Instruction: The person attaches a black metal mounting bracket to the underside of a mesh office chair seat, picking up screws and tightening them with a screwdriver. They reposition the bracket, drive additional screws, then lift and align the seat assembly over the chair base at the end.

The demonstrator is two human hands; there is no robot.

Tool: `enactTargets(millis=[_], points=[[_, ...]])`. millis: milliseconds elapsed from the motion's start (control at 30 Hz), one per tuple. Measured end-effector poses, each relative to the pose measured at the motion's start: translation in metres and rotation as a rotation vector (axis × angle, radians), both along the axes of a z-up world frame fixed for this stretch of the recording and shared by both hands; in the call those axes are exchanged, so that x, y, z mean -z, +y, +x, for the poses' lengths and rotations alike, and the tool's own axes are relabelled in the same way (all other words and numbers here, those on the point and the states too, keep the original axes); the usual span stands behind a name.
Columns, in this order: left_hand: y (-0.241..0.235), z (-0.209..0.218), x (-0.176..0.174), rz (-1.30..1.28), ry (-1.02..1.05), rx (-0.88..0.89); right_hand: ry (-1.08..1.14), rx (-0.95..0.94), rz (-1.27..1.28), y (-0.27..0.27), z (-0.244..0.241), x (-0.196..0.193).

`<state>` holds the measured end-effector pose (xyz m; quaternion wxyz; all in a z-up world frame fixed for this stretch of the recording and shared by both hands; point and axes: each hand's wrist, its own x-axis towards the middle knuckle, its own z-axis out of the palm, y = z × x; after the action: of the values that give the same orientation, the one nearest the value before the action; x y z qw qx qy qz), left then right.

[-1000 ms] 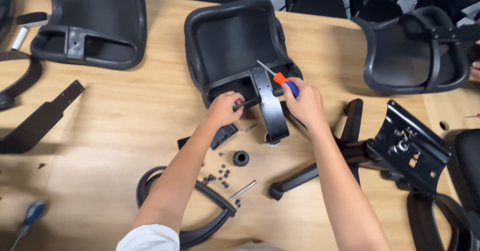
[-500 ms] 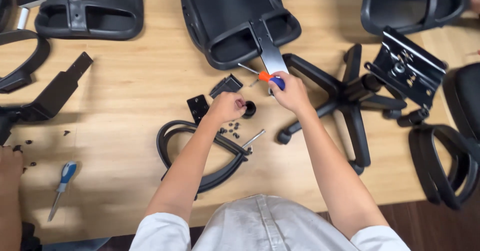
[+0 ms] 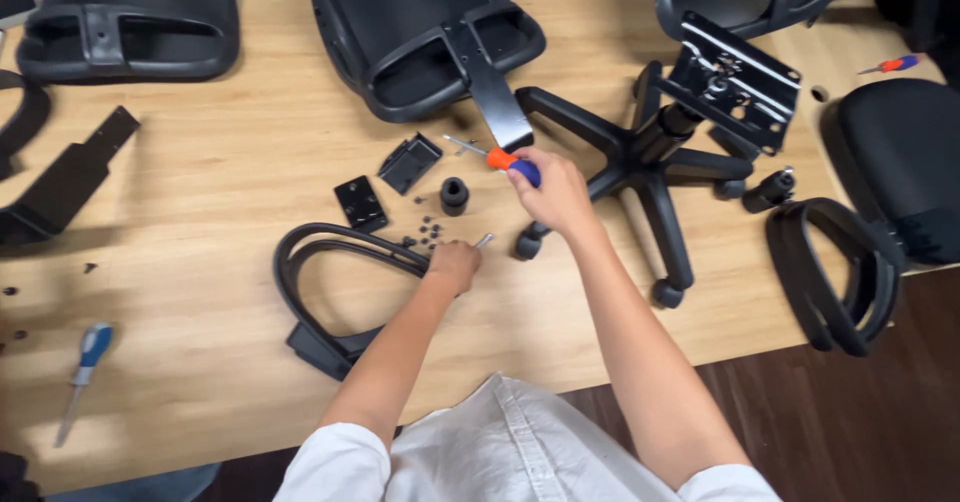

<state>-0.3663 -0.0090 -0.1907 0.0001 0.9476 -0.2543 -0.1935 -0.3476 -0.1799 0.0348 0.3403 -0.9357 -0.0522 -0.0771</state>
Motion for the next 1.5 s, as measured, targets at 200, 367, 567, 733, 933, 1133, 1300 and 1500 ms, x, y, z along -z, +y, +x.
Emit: enactTargets(millis=[200,367,567,733,933,1133,1300,1500], points=[[-0.008,-0.007,0.023,0.125,-0.048,-0.039,0.029,-0.043,0.042,-0.021,-0.019,-0.008],[-0.008,-0.007,0.045,0.155,-0.078,-0.031,-0.008,-0.066,0.036,-0.039,-0.023,-0.012],[-0.008,-0.004,0.042,0.173,-0.106,-0.005,-0.021,-0.065,0.026,-0.048,-0.022,-0.023],[0.002,-0.013,-0.048,-0.177,-0.043,-0.150,-0.010,-0.081,0.043,-0.057,-0.013,-0.017],[0.009,-0.007,-0.119,-0.980,-0.189,-0.402,-0.106,-0.088,0.233,-0.062,0.004,0.004],[0.008,-0.019,-0.183,-1.317,-0.267,-0.441,-0.091,-0.117,0.332,-0.062,0.014,0.014],[0.012,-0.011,-0.195,-1.308,-0.339,-0.358,-0.077,-0.099,0.301,-0.056,0.021,0.007],[0.026,0.030,-0.196,-1.222,-0.170,-0.674,-0.090,-0.077,0.316,-0.054,0.048,0.007]])
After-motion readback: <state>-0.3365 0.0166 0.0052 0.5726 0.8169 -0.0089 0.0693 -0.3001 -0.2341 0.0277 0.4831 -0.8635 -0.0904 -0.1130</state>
